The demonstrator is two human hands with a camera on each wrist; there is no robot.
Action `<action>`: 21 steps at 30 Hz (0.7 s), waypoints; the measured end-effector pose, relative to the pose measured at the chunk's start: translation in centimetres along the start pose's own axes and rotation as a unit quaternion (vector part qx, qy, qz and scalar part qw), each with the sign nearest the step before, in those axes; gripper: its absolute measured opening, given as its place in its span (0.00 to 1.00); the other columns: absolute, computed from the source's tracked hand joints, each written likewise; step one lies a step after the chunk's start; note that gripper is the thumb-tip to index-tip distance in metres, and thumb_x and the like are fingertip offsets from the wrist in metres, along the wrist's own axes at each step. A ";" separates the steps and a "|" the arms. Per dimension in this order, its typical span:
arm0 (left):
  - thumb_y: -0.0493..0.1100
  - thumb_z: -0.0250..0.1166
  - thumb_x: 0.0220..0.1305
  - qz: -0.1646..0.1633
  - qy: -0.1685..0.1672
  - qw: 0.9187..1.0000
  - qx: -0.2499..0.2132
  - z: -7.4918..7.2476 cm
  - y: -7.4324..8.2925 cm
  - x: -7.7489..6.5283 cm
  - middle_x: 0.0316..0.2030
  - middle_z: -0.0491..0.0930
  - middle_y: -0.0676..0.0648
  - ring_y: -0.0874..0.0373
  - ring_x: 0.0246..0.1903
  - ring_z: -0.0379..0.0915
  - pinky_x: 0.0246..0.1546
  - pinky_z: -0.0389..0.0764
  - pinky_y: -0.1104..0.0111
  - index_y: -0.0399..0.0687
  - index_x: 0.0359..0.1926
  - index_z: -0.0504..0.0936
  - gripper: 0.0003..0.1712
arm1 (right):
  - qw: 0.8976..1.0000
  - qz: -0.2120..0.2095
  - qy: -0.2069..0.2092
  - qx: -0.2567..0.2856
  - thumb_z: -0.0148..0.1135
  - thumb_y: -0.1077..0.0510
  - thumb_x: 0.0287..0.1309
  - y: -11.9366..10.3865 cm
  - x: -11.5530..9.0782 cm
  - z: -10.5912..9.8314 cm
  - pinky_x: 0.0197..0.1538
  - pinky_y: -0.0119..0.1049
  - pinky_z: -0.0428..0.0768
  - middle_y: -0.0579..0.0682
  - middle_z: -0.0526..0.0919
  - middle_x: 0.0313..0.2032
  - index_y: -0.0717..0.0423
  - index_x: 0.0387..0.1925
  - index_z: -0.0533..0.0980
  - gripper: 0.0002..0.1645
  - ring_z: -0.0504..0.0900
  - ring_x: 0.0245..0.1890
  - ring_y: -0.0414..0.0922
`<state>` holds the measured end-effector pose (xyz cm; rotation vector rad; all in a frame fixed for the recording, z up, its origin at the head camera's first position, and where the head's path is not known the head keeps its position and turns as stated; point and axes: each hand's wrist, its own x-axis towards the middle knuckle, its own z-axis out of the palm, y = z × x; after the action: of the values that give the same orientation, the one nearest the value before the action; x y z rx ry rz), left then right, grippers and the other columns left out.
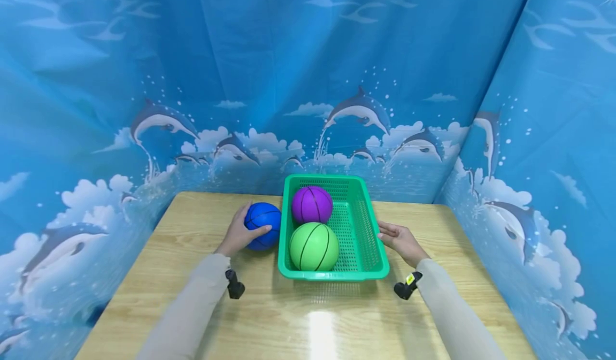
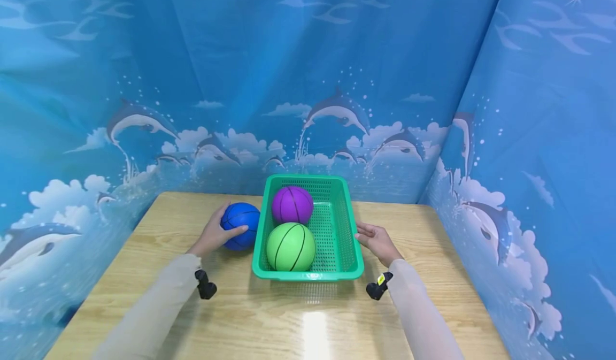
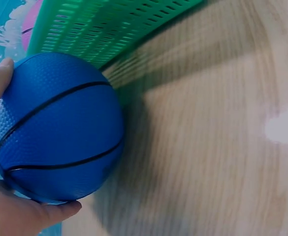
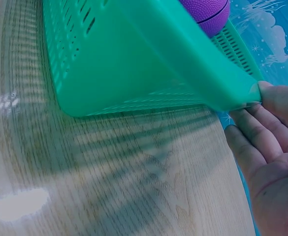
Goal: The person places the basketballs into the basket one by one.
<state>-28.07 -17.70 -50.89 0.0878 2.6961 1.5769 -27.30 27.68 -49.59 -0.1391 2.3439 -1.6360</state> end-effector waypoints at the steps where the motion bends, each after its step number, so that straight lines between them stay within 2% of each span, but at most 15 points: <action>1: 0.59 0.71 0.53 -0.003 0.005 1.000 -0.005 0.2 -0.1 -0.1 0.73 0.44 0.37 0.34 0.69 0.47 0.62 0.62 0.38 0.52 0.76 0.47 0.58 | 1.000 0.000 0.000 0.000 0.55 0.55 0.68 0.0 0.0 0.0 0.63 0.50 0.70 0.64 0.65 0.66 0.59 0.71 0.58 0.35 0.67 0.65 0.59; 6: 0.59 0.72 0.52 -0.004 0.018 1.000 -0.011 0.5 -0.2 -0.5 0.74 0.44 0.38 0.35 0.69 0.48 0.61 0.63 0.38 0.56 0.75 0.48 0.58 | 1.000 -0.003 -0.005 -0.001 0.56 0.55 0.67 0.3 0.1 -0.1 0.64 0.50 0.70 0.64 0.65 0.66 0.59 0.71 0.58 0.35 0.66 0.65 0.59; 14: 0.58 0.72 0.52 -0.013 0.017 1.000 -0.009 0.4 0.0 -0.7 0.73 0.47 0.39 0.36 0.69 0.49 0.62 0.62 0.39 0.56 0.75 0.49 0.56 | 1.000 -0.015 -0.007 0.004 0.55 0.55 0.68 0.4 0.2 -0.2 0.63 0.49 0.71 0.65 0.65 0.66 0.60 0.71 0.57 0.35 0.66 0.65 0.59; 21: 0.57 0.72 0.53 -0.020 0.012 1.000 -0.011 0.0 -0.2 -0.7 0.73 0.49 0.39 0.36 0.69 0.50 0.62 0.63 0.40 0.53 0.75 0.50 0.56 | 1.000 -0.007 -0.007 0.005 0.55 0.55 0.68 0.0 -0.1 0.0 0.64 0.51 0.68 0.64 0.65 0.66 0.60 0.71 0.57 0.34 0.66 0.65 0.59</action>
<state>-27.37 -17.80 -51.04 0.0160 2.6792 1.6078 -27.21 27.71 -49.59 -0.1629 2.3288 -1.6484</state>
